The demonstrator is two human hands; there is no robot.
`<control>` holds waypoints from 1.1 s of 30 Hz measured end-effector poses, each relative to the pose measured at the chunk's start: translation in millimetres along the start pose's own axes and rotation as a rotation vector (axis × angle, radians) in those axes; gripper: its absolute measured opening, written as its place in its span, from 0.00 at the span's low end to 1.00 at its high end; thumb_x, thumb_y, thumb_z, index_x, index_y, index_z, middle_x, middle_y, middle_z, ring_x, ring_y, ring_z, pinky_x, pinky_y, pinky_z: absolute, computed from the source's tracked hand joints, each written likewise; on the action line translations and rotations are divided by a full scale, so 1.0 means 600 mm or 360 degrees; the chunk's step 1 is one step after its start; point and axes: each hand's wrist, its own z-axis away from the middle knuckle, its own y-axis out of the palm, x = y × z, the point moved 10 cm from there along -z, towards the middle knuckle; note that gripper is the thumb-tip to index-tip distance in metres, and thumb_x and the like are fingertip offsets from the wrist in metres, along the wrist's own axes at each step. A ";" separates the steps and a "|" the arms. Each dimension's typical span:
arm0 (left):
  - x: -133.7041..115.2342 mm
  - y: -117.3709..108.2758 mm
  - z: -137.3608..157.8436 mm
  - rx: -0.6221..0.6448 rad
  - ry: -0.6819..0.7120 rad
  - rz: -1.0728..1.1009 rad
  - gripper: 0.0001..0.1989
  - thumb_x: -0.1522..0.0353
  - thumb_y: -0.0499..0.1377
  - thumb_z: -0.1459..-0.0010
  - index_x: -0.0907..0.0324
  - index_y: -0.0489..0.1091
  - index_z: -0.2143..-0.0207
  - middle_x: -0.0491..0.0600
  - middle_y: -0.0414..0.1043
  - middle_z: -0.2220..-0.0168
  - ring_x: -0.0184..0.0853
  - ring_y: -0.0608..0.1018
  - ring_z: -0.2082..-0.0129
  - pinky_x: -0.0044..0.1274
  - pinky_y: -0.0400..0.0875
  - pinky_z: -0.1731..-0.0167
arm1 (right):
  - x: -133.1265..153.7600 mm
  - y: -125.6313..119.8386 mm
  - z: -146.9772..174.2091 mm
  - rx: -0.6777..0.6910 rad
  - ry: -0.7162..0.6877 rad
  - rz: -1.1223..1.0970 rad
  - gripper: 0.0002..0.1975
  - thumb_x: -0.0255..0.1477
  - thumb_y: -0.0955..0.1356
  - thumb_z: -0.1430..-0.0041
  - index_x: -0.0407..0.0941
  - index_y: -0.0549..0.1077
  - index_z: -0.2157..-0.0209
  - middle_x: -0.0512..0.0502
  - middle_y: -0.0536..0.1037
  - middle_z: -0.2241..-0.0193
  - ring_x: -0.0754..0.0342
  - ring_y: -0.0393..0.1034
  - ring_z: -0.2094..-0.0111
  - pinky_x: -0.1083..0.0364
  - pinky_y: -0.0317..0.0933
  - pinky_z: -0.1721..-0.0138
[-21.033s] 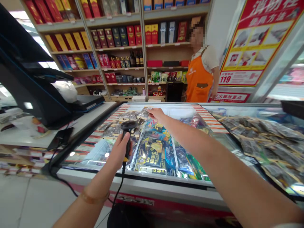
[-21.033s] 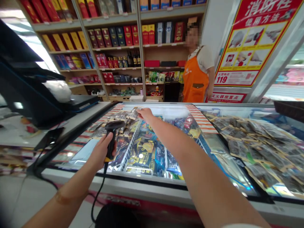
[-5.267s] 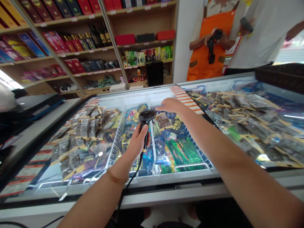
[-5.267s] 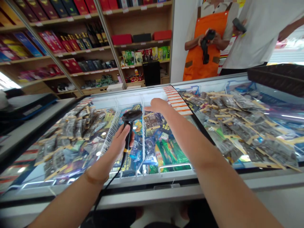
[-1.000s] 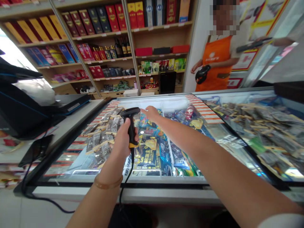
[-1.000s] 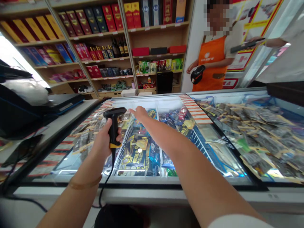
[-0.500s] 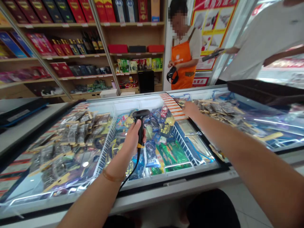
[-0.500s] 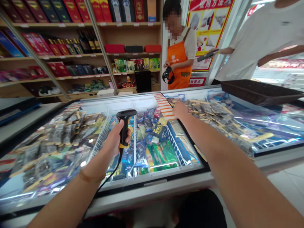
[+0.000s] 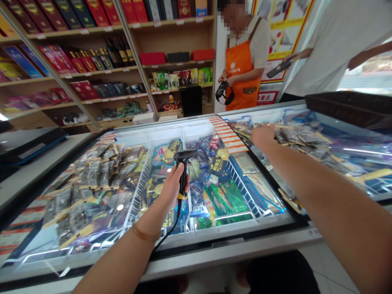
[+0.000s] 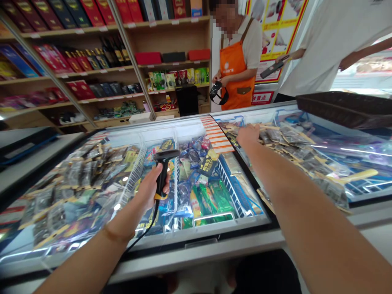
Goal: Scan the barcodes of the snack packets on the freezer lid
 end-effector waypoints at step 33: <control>0.002 0.013 0.016 0.0086 0.0138 -0.0146 0.27 0.43 0.62 0.47 0.55 0.60 0.66 0.39 0.67 0.79 0.26 0.67 0.87 0.20 0.58 0.86 | 0.277 0.007 0.074 0.0334 -0.0467 -0.1878 0.20 0.44 0.75 0.46 0.42 0.74 0.60 0.45 0.80 0.62 0.50 0.74 0.60 0.53 0.66 0.54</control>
